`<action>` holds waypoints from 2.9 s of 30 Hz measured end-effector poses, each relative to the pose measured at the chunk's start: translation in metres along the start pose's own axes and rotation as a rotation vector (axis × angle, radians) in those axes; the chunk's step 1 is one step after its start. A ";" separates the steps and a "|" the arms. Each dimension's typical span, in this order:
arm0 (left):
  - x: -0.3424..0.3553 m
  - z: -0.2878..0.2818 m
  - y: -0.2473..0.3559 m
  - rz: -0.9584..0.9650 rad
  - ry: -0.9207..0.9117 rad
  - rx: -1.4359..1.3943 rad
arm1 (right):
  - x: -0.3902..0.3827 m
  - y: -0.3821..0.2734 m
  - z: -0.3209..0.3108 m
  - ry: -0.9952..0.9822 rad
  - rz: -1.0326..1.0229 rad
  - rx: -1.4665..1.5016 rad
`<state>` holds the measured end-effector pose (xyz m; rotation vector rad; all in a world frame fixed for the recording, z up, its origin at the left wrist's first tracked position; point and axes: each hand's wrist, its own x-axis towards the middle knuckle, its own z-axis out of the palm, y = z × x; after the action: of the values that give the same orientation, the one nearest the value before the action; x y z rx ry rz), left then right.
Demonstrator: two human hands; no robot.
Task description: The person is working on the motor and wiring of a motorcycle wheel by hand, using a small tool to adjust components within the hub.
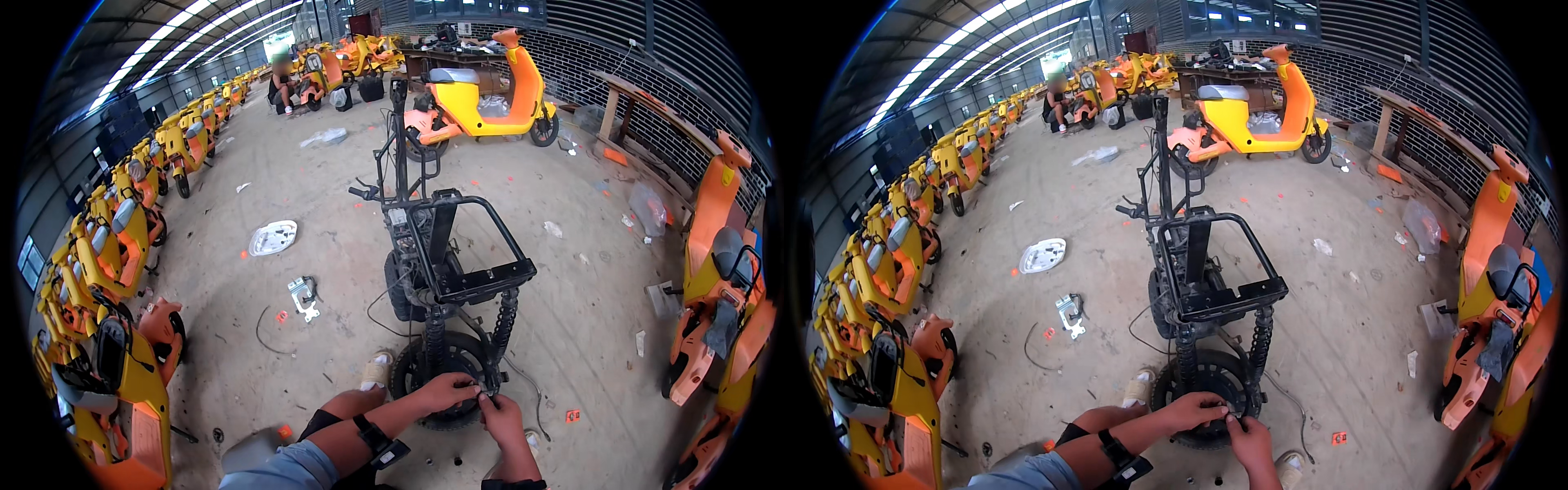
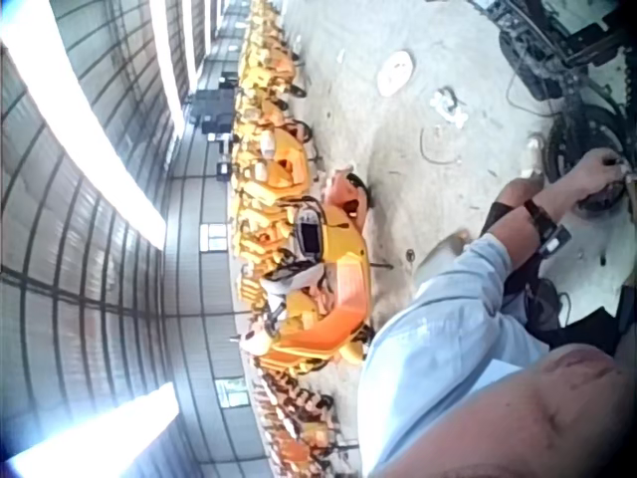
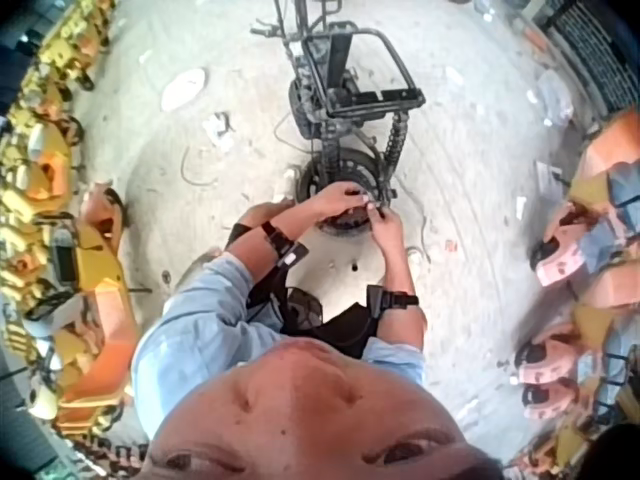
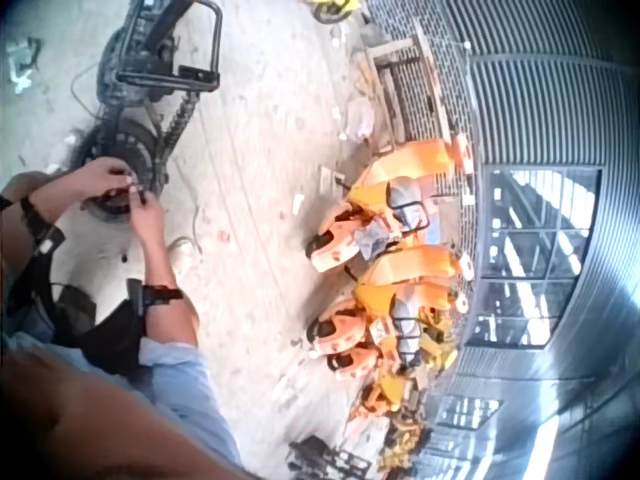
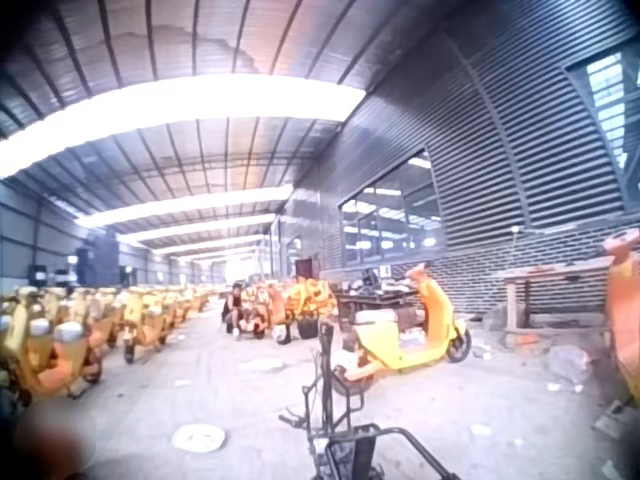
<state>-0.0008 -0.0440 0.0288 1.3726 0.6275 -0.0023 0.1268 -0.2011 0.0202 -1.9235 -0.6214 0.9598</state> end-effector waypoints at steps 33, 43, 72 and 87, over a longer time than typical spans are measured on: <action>-0.017 0.018 -0.022 0.278 0.246 0.489 | -0.025 0.017 0.012 -0.083 0.149 0.168; -0.012 0.018 -0.020 0.273 0.261 0.577 | -0.021 0.013 0.011 -0.042 0.134 0.114; 0.009 0.014 -0.004 0.355 0.390 0.723 | 0.009 0.005 0.005 -0.028 0.056 -0.050; -0.014 0.025 -0.033 0.379 0.349 0.676 | -0.023 0.032 0.016 -0.035 0.112 -0.031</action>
<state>-0.0136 -0.0787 0.0062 2.1612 0.6744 0.3649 0.1025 -0.2258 -0.0041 -1.9905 -0.5561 1.0616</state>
